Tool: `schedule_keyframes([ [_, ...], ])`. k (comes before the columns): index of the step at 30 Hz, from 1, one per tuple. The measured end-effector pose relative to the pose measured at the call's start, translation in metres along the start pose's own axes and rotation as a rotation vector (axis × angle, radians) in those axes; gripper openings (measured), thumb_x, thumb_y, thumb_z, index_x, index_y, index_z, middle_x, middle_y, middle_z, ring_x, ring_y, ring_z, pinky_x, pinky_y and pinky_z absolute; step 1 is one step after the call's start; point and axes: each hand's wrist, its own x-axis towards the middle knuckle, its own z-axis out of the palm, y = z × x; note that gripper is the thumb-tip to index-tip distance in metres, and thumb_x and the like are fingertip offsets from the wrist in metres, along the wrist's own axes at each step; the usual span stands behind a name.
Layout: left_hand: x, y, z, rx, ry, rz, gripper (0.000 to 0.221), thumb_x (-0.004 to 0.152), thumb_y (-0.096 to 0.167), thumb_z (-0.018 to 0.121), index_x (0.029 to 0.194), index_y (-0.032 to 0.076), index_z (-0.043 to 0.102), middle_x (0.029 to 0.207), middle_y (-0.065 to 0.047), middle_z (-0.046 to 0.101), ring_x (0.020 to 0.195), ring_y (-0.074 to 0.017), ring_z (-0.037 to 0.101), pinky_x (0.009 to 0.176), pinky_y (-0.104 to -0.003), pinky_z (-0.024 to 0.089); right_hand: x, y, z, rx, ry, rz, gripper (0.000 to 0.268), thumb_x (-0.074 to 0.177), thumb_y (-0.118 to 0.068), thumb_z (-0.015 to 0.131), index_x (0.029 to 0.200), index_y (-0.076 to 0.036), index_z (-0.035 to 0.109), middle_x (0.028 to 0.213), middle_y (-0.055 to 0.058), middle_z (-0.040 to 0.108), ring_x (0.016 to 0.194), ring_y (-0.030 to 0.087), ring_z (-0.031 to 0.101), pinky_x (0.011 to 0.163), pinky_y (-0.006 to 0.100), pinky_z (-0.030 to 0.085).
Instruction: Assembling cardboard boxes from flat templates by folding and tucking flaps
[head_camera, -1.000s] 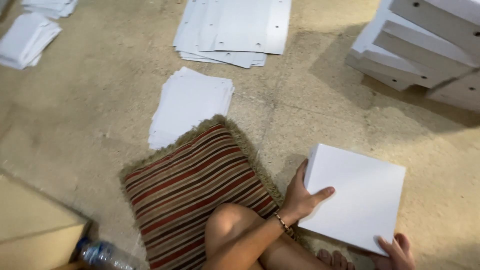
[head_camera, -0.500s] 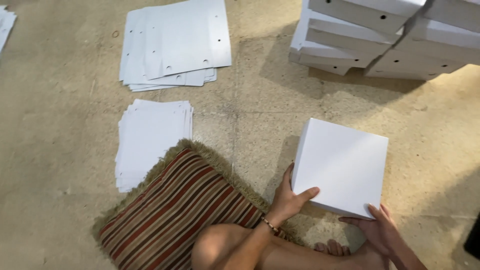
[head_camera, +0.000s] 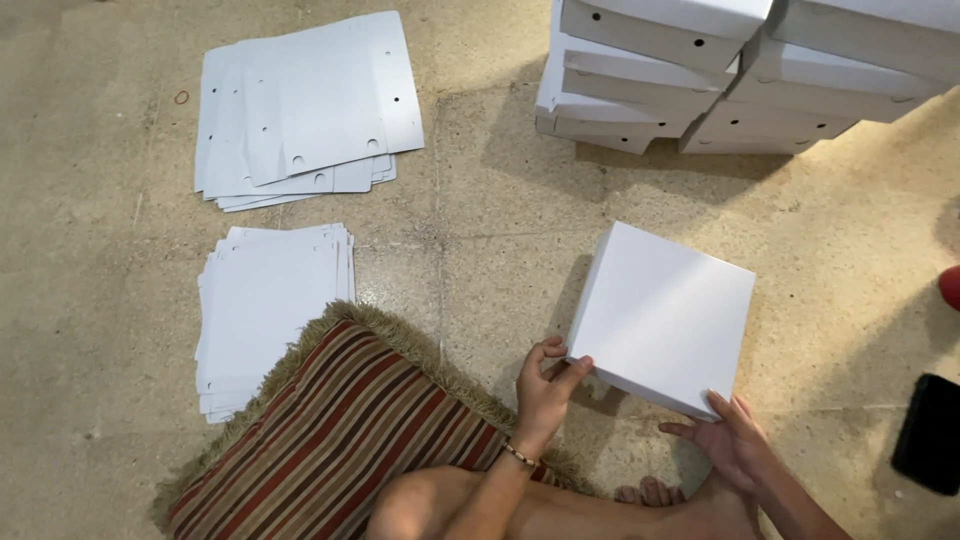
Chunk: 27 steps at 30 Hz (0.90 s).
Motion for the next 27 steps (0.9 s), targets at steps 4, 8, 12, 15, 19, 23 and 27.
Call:
schedule_keyframes([
  [4,0.002,0.001,0.000,-0.046,-0.017,-0.002,0.037,0.067,0.026,0.073,0.094,0.007,0.056,0.118,-0.008,0.056,0.097,-0.0227,0.062,0.076,-0.028,0.057,0.003,0.001,-0.004,0.006,-0.023,-0.002,0.019,0.080,-0.017,0.058,0.091,-0.001,0.056,0.102,0.016,0.060,0.090,0.038,0.058,0.067,0.066,0.051],
  [8,-0.003,0.012,0.000,-0.049,-0.041,-0.060,0.046,0.071,0.026,0.069,0.110,0.012,0.049,0.116,-0.005,0.052,0.092,-0.0187,0.060,0.077,-0.027,0.054,0.003,0.000,-0.001,0.011,0.027,0.033,0.014,0.080,-0.015,0.057,0.084,-0.002,0.053,0.102,0.019,0.058,0.093,0.039,0.056,0.065,0.067,0.051],
  [12,-0.004,0.023,0.002,-0.026,-0.060,-0.163,0.065,0.071,0.033,0.065,0.129,0.023,0.037,0.138,-0.010,0.035,0.120,-0.0265,0.046,0.094,-0.037,0.047,0.001,0.001,0.000,0.035,-0.005,0.013,0.012,0.080,-0.012,0.057,0.079,-0.001,0.051,0.102,0.023,0.059,0.093,0.042,0.057,0.066,0.067,0.051],
  [15,-0.007,0.027,0.003,-0.090,-0.119,-0.285,0.072,0.070,0.034,0.064,0.133,0.019,0.033,0.128,-0.007,0.051,0.115,-0.0188,0.051,0.096,-0.031,0.044,-0.005,-0.001,0.004,-0.014,0.074,0.045,0.027,0.078,-0.008,0.051,0.100,0.004,0.044,0.112,0.023,0.053,0.097,0.042,0.051,0.066,0.069,0.046],
  [19,-0.006,0.030,0.005,-0.108,-0.110,-0.254,0.072,0.070,0.035,0.063,0.133,0.017,0.033,0.129,-0.009,0.052,0.114,-0.0199,0.052,0.096,-0.031,0.044,0.001,0.000,-0.003,0.069,-0.108,0.006,0.022,0.077,-0.012,0.058,0.092,0.002,0.053,0.106,0.025,0.058,0.090,0.045,0.056,0.064,0.068,0.051],
  [23,-0.007,0.029,0.006,-0.116,-0.072,-0.275,0.072,0.071,0.037,0.061,0.134,0.018,0.033,0.133,-0.007,0.048,0.120,-0.0185,0.047,0.100,-0.031,0.039,-0.003,-0.003,0.000,0.088,-0.215,0.020,0.029,0.078,-0.011,0.057,0.103,0.003,0.055,0.109,0.026,0.060,0.096,0.042,0.058,0.074,0.064,0.050],
  [27,-0.019,0.013,0.016,-0.134,-0.035,-0.298,0.084,0.067,0.033,0.066,0.139,0.025,0.023,0.139,-0.007,0.040,0.125,-0.0233,0.041,0.105,-0.040,0.033,-0.008,-0.015,0.021,0.095,-0.198,0.000,0.029,0.081,-0.012,0.054,0.103,0.007,0.056,0.105,0.027,0.061,0.095,0.041,0.059,0.080,0.061,0.047],
])
